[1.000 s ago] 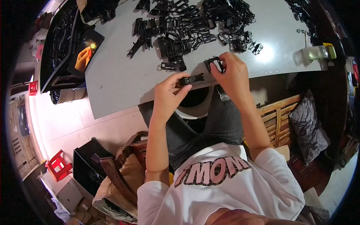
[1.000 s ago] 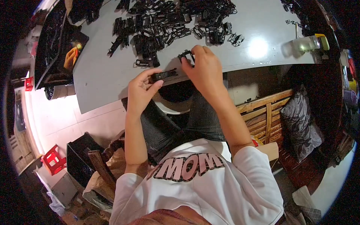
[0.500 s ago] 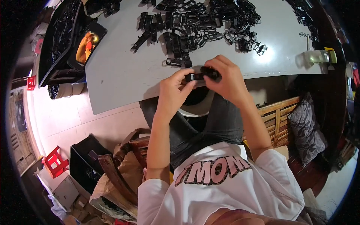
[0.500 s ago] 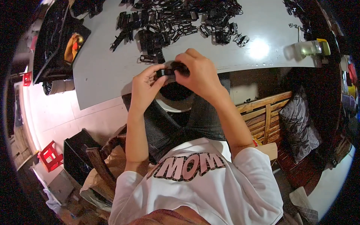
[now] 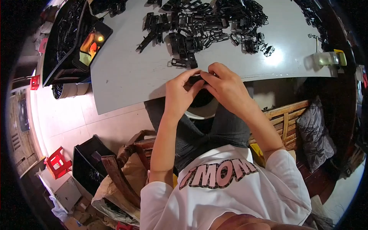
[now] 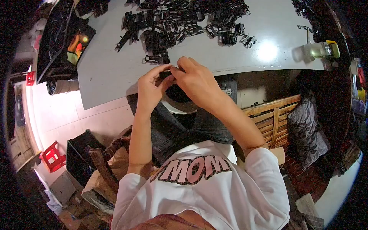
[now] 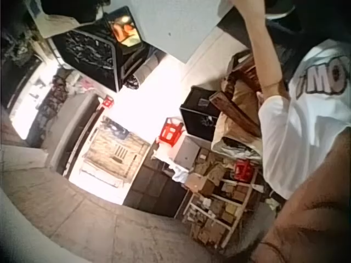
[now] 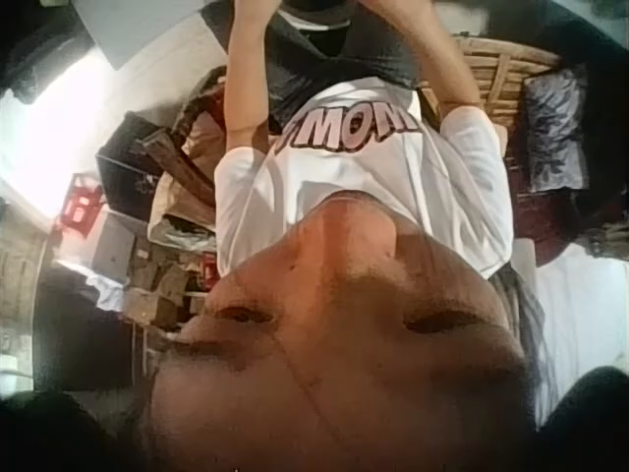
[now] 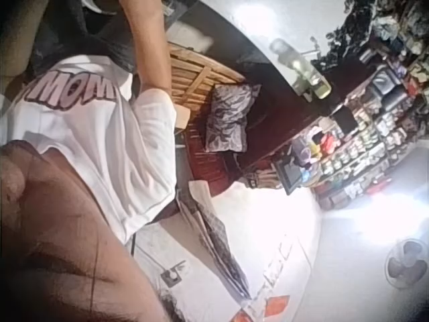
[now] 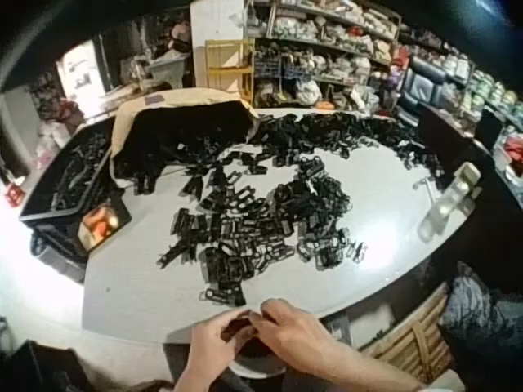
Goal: Assembling small black plastic hardware components by hand at a workbench.
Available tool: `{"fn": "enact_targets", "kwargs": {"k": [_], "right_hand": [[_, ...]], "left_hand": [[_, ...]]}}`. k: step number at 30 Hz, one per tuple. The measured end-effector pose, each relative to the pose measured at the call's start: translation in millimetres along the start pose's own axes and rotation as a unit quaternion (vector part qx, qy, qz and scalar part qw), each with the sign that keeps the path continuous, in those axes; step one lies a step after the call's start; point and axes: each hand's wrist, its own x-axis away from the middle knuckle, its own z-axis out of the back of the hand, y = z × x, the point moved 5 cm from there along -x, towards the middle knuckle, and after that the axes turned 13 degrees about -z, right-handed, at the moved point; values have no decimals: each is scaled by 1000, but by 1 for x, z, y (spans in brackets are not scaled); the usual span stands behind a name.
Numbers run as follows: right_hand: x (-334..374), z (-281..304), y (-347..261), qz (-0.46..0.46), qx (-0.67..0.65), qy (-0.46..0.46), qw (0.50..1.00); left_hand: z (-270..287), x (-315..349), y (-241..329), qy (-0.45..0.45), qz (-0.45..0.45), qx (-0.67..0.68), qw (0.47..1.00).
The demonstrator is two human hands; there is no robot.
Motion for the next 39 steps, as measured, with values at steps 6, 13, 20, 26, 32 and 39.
{"fn": "enact_targets", "kwargs": {"k": [6, 13, 20, 26, 32, 39], "right_hand": [[11, -19, 41, -220, -266, -158, 925], [-14, -24, -6, -65, -268, -71, 959], [-13, -38, -24, -51, -338, -181, 922], [-18, -37, -22, -41, -243, -118, 962], [-42, -60, -32, -22, 134, 33, 990], [-2, -32, -14, 66, 94, -21, 993]], "left_hand": [[6, 11, 12, 34, -71, 79, 994], [49, 50, 16, 163, -45, 73, 983], [58, 60, 27, 195, -62, 44, 978], [64, 51, 26, 197, -78, -2, 977], [115, -17, 14, 226, -125, -258, 931], [109, -79, 20, 120, -143, -512, 838]]}}
